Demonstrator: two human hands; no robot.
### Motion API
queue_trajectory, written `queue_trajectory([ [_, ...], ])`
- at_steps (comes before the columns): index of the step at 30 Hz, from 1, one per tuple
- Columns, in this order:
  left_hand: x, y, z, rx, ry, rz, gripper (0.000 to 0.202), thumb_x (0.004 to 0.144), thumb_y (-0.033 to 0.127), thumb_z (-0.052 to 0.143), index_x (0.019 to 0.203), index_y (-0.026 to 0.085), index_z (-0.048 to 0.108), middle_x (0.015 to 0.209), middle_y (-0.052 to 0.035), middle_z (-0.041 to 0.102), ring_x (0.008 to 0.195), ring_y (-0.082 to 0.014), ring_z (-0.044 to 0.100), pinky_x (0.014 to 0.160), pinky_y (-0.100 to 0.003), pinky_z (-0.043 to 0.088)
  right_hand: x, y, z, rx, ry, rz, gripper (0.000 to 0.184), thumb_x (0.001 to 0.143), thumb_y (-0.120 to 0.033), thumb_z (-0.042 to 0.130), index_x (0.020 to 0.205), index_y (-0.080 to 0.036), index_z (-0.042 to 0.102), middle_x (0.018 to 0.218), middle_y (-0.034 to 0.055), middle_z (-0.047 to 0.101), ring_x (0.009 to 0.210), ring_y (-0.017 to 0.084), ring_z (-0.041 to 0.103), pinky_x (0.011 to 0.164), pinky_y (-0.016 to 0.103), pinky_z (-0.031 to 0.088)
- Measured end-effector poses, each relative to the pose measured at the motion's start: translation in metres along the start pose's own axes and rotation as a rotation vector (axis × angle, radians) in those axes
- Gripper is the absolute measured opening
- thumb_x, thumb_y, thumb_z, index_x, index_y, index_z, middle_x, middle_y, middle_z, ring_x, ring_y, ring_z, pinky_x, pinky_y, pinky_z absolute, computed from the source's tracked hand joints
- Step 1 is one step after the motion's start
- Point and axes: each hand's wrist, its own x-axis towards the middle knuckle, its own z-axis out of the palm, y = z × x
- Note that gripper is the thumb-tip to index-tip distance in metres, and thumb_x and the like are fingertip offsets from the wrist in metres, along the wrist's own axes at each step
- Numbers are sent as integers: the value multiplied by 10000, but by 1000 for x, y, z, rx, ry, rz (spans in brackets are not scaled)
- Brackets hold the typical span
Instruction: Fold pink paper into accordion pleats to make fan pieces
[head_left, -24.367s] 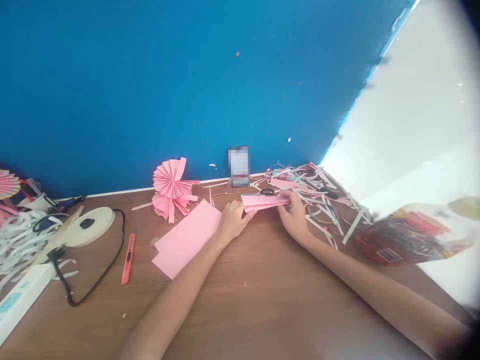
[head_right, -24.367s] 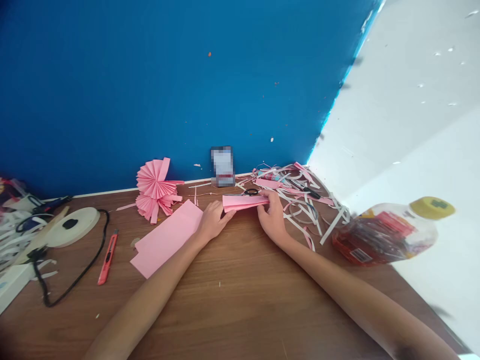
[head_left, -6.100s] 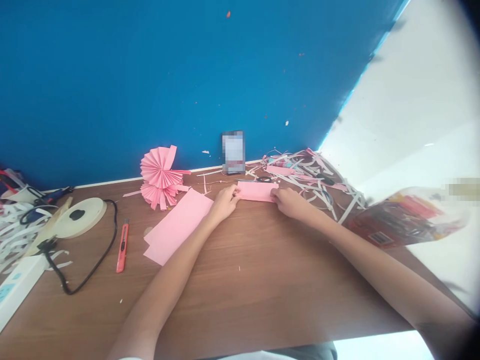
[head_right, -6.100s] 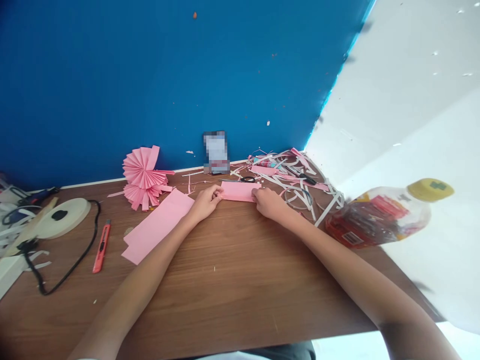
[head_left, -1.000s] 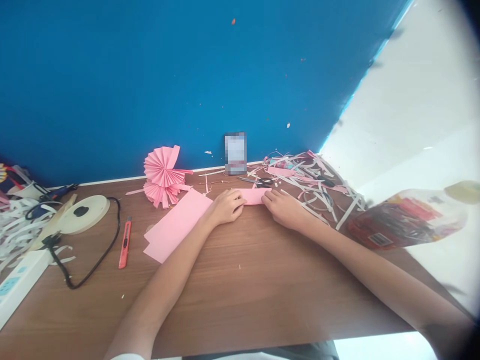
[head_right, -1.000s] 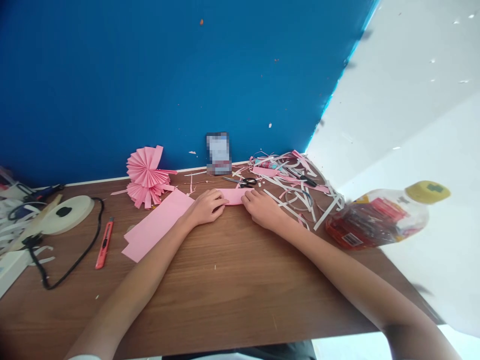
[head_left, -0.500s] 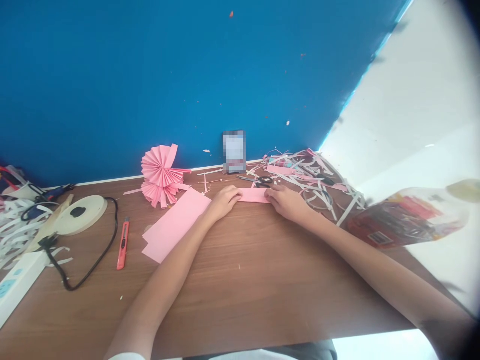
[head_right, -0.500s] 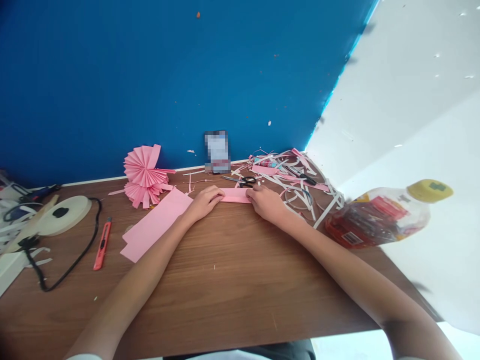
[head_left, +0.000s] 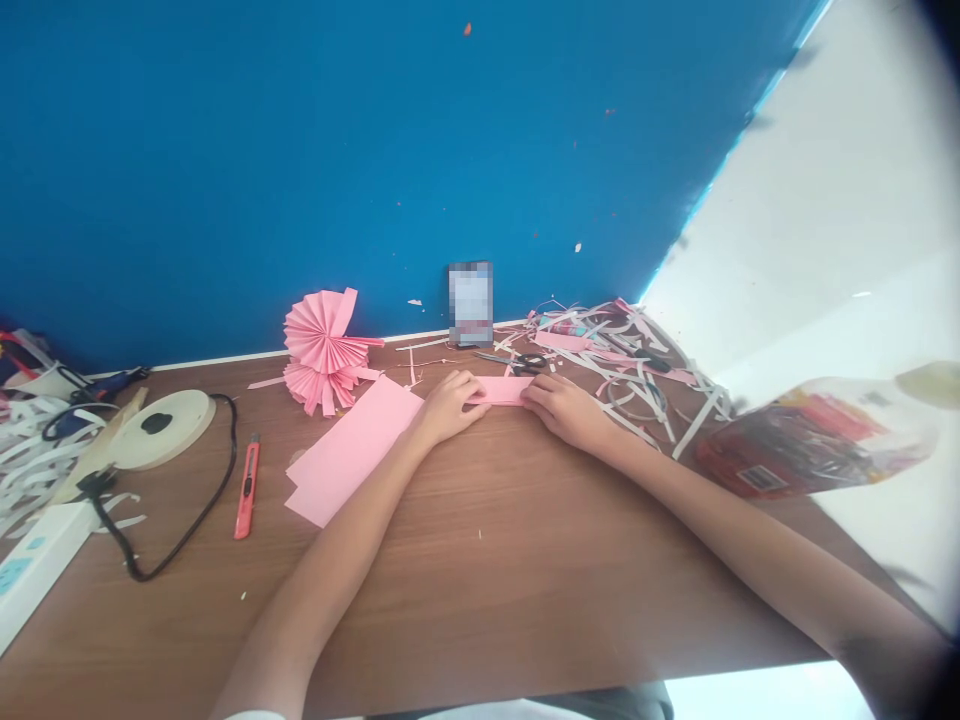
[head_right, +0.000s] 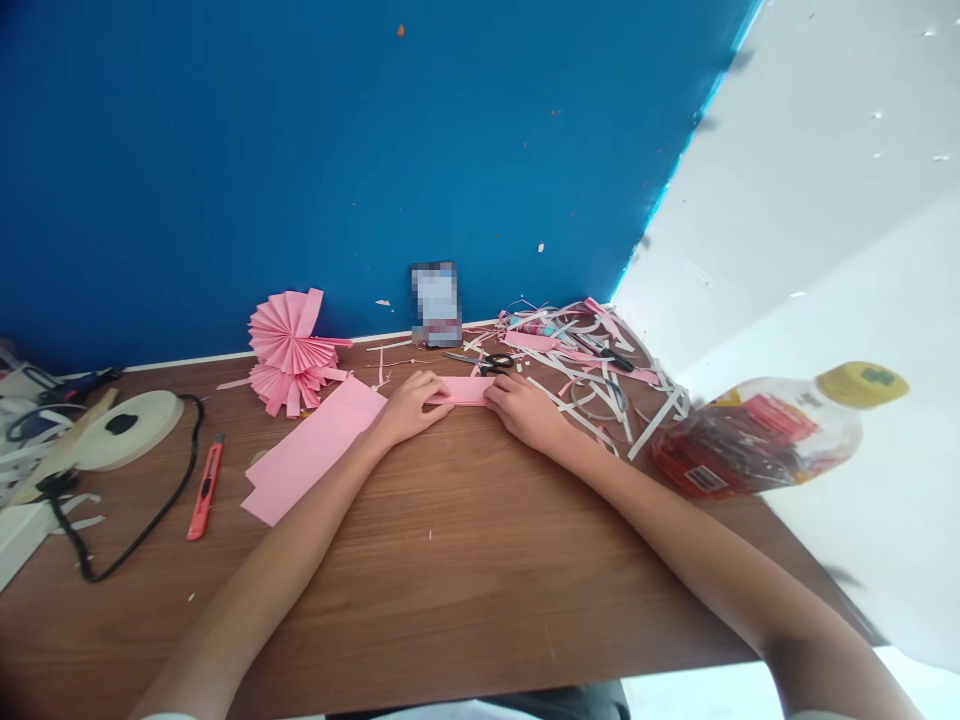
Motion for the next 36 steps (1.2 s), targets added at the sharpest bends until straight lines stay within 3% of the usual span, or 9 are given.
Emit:
queue_trajectory([
  [6, 1, -1, 0, 6, -10, -27, 160, 888, 339, 540, 932, 206, 618, 963, -52, 574, 958, -203, 517, 854, -327, 432, 0, 5, 3, -114, -22, -25, 222, 970, -224, 394, 980, -190, 612, 941, 64, 604, 842, 184, 500, 714, 282, 326],
  [12, 1, -4, 0, 14, -5, -56, 176, 871, 373, 568, 916, 213, 626, 923, -38, 578, 928, -197, 530, 815, -315, 438, 0, -2, 4, -136, -3, 49, 247, 977, -254, 367, 953, -189, 604, 926, 72, 602, 868, 203, 504, 703, 291, 337],
  [17, 2, -5, 0, 11, -5, -60, 184, 866, 364, 568, 956, 223, 644, 942, -39, 575, 946, -199, 527, 827, -316, 444, -2, 4, 7, -8, 88, 139, 252, 934, -326, 463, 1096, -166, 572, 1072, 112, 594, 955, 235, 506, 808, 322, 382],
  [24, 1, -1, 0, 5, 8, -32, 176, 879, 353, 542, 924, 220, 647, 961, -41, 582, 943, -198, 525, 837, -323, 443, -2, 19, 14, 199, 106, 133, 220, 911, -377, 504, 935, -189, 615, 933, 73, 596, 901, 211, 528, 792, 309, 408],
  [30, 3, -2, 1, 30, -9, -46, 205, 878, 364, 539, 952, 222, 665, 919, -47, 565, 915, -202, 522, 815, -326, 445, -5, 7, 6, 93, 100, 112, 247, 935, -329, 447, 1061, -205, 620, 978, 81, 588, 917, 213, 503, 768, 306, 390],
  [36, 4, 2, 0, 78, -32, -54, 218, 888, 332, 519, 1007, 250, 682, 912, -46, 562, 930, -205, 511, 834, -341, 434, -5, 2, 5, 11, 118, 106, 297, 950, -341, 419, 1000, -215, 683, 1070, 100, 576, 954, 224, 480, 781, 335, 360],
])
